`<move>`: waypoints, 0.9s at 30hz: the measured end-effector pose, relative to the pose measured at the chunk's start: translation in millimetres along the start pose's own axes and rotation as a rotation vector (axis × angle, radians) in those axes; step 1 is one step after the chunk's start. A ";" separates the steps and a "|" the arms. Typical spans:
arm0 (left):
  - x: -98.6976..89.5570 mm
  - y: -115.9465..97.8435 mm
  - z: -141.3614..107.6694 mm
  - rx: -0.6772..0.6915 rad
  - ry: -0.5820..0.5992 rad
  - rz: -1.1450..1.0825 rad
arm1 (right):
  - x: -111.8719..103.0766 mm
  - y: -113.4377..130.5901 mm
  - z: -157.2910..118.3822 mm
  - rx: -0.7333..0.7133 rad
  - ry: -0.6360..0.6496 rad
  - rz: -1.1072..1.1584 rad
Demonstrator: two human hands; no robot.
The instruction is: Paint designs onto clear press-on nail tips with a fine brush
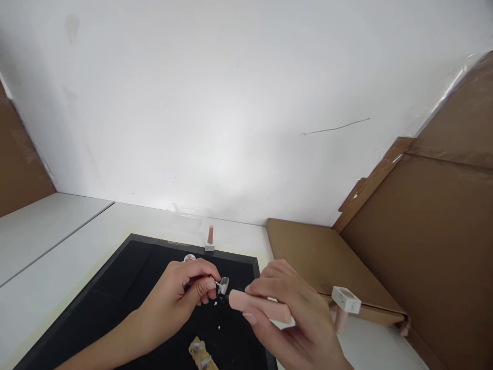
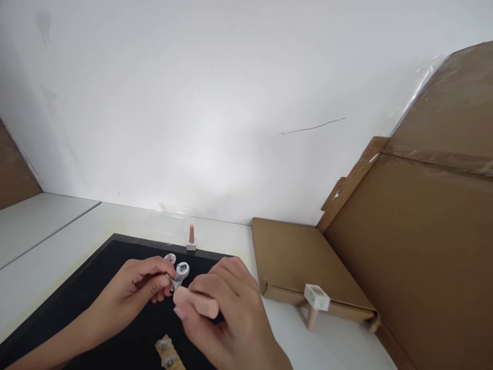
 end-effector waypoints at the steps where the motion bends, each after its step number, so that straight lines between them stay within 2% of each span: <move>1: 0.2 -0.5 -0.6 -0.005 0.002 -0.004 | -0.5 0.1 -0.2 -0.008 -0.002 -0.021; 5: 0.9 -1.6 -3.5 -0.012 0.016 -0.003 | -5.0 -2.3 -0.2 0.007 -0.078 -0.094; 11: 2.9 -0.5 -3.8 -0.006 0.036 0.001 | -1.2 -0.3 -0.5 -0.009 0.011 -0.039; 16: 3.1 0.6 -5.4 0.024 0.053 0.022 | -4.4 -0.7 -1.2 0.017 -0.038 -0.081; 22: 4.0 0.8 -5.1 0.031 0.058 0.036 | 0.5 1.8 0.1 0.003 0.084 -0.020; 27: 3.8 1.4 -5.4 0.019 0.053 0.035 | -4.5 -3.8 -1.0 0.052 -0.032 -0.079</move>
Point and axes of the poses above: each hand's wrist, its own z-axis towards the middle knuckle, its own x-axis out of the palm, y = z × x, the point moved 4 cm from there along z, towards the middle knuckle, and after that the axes turned 13 degrees about -y, right-handed, at the moved point
